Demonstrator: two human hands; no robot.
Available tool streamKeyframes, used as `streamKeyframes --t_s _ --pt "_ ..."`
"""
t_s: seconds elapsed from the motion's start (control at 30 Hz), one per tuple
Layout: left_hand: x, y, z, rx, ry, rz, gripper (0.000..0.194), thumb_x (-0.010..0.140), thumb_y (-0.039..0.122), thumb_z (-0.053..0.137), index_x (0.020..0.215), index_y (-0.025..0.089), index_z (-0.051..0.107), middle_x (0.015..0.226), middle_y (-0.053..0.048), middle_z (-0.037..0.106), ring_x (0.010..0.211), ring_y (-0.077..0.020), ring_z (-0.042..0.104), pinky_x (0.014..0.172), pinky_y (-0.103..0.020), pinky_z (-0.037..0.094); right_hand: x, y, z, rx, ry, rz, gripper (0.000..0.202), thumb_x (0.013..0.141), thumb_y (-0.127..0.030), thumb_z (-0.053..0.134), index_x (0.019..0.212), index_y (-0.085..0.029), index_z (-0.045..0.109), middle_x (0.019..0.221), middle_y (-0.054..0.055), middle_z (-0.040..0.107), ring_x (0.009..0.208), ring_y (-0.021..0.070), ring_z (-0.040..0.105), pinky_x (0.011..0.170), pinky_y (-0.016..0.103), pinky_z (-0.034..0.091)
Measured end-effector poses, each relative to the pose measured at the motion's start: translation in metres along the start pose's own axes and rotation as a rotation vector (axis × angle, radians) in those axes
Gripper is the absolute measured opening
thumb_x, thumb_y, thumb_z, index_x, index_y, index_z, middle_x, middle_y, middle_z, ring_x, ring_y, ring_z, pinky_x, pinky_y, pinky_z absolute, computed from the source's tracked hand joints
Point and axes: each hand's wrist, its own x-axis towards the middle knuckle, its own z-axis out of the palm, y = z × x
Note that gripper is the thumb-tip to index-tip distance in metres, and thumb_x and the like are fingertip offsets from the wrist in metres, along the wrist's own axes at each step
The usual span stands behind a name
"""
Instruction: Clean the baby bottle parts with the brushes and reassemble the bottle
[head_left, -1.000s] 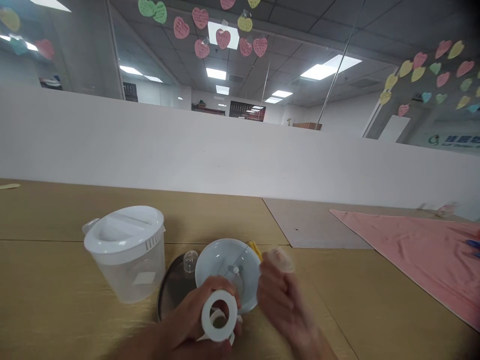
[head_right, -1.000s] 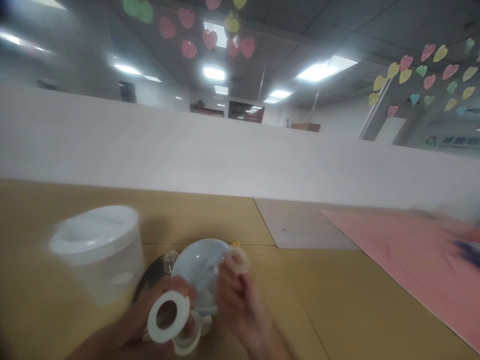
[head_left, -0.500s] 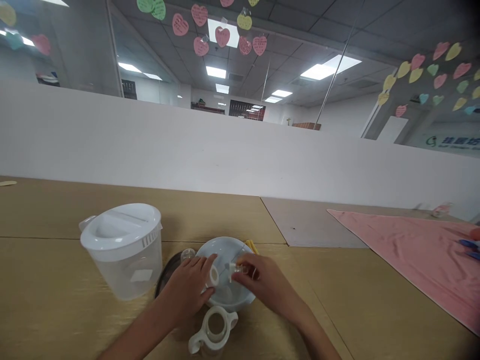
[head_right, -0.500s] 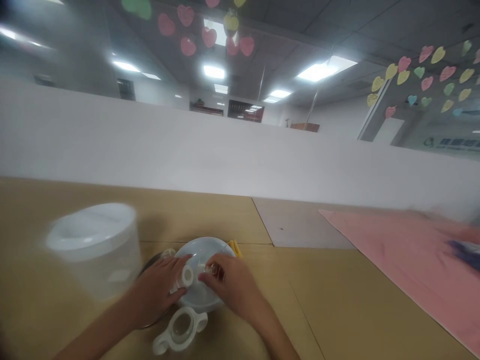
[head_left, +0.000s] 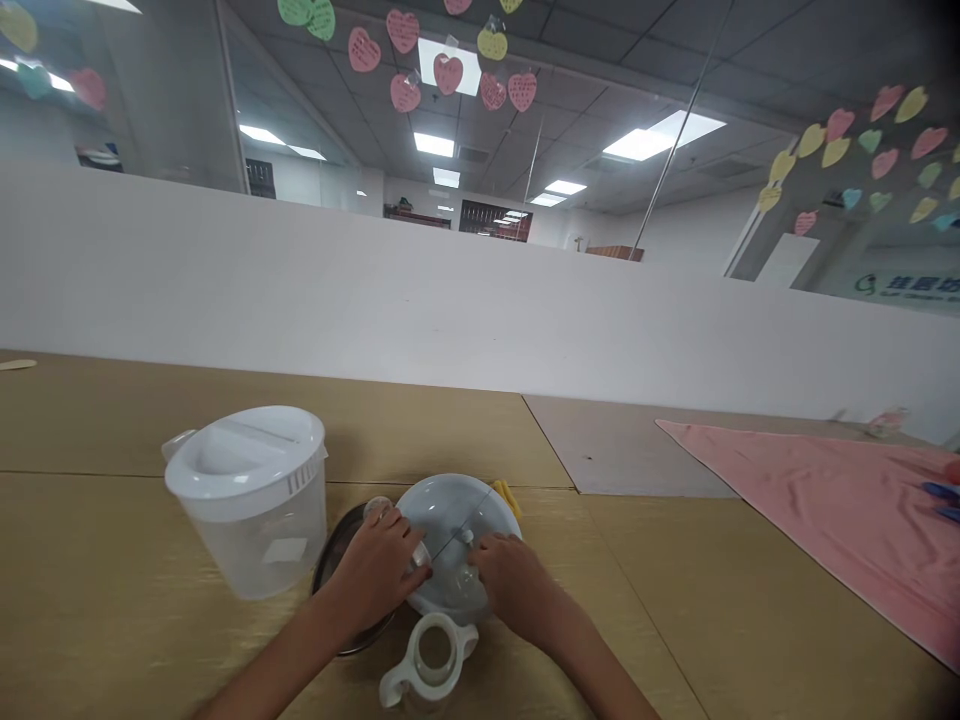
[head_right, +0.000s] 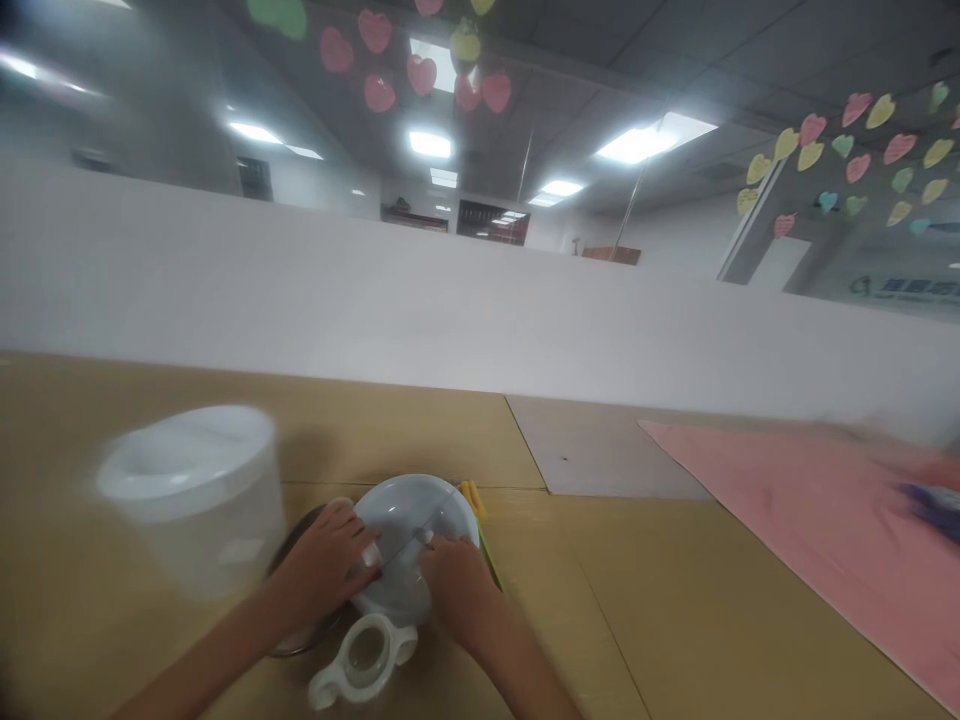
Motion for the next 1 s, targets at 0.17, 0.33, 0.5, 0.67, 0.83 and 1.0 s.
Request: streamKeyframes --t_s 0.17,0.33,0.5,0.67,0.83,1.0 --pt "-0.003 0.0 0.006 0.023 0.013 0.012 0.025 0.085 0.035 0.048 0.093 0.019 0.064 0.089 -0.008 0.065 0.1 -0.0264 0.053 0.101 -0.049 0.026 0.0 -0.006 0.001 0.027 -0.036 -0.041 0.027 0.079 -0.007 0.042 0.093 -0.012 0.064 0.094 0.014 0.067 0.091 0.025 0.063 0.081 0.035 0.043" --pt "-0.003 -0.004 0.002 -0.009 0.011 0.028 0.022 0.085 0.03 0.047 0.093 0.02 0.064 0.089 -0.008 0.063 0.098 -0.0255 0.053 0.098 -0.049 0.03 -0.001 -0.009 -0.003 0.029 -0.037 -0.06 0.027 0.079 -0.008 0.041 0.095 -0.013 0.063 0.091 0.014 0.068 0.089 0.0261 0.064 0.08 0.037 0.044" --pt "0.003 -0.026 -0.007 -0.011 0.015 -0.088 0.032 0.09 0.023 0.035 0.114 0.018 0.056 0.112 -0.011 0.059 0.105 -0.0229 0.053 0.092 -0.04 0.041 -0.003 -0.008 -0.007 0.045 -0.067 -0.067 0.03 0.079 -0.006 0.04 0.097 -0.013 0.063 0.091 0.014 0.069 0.089 0.0257 0.065 0.08 0.036 0.043" --pt "-0.002 -0.045 0.012 0.136 -0.013 -0.214 0.042 0.087 0.011 0.028 0.124 0.011 0.049 0.127 -0.016 0.052 0.116 -0.0242 0.05 0.095 -0.039 0.041 -0.004 -0.006 -0.007 0.017 -0.062 -0.055 0.03 0.078 -0.006 0.041 0.098 -0.013 0.062 0.089 0.014 0.069 0.084 0.0252 0.066 0.076 0.035 0.042" --pt "-0.009 -0.041 0.019 0.174 -0.1 -0.249 0.05 0.079 0.005 0.034 0.129 0.007 0.044 0.136 -0.02 0.044 0.125 -0.0263 0.043 0.098 -0.042 0.039 -0.007 -0.002 -0.008 0.018 -0.046 -0.045 0.027 0.082 -0.01 0.04 0.098 -0.014 0.061 0.088 0.013 0.069 0.083 0.0246 0.065 0.075 0.033 0.041" --pt "-0.016 -0.031 -0.016 0.096 -0.093 -0.229 0.047 0.082 0.018 0.039 0.129 0.01 0.044 0.137 -0.018 0.043 0.127 -0.028 0.04 0.102 -0.044 0.036 -0.01 0.009 -0.004 0.081 0.022 0.002 0.028 0.083 -0.01 0.04 0.1 -0.016 0.062 0.09 0.01 0.069 0.086 0.0226 0.064 0.077 0.031 0.04"
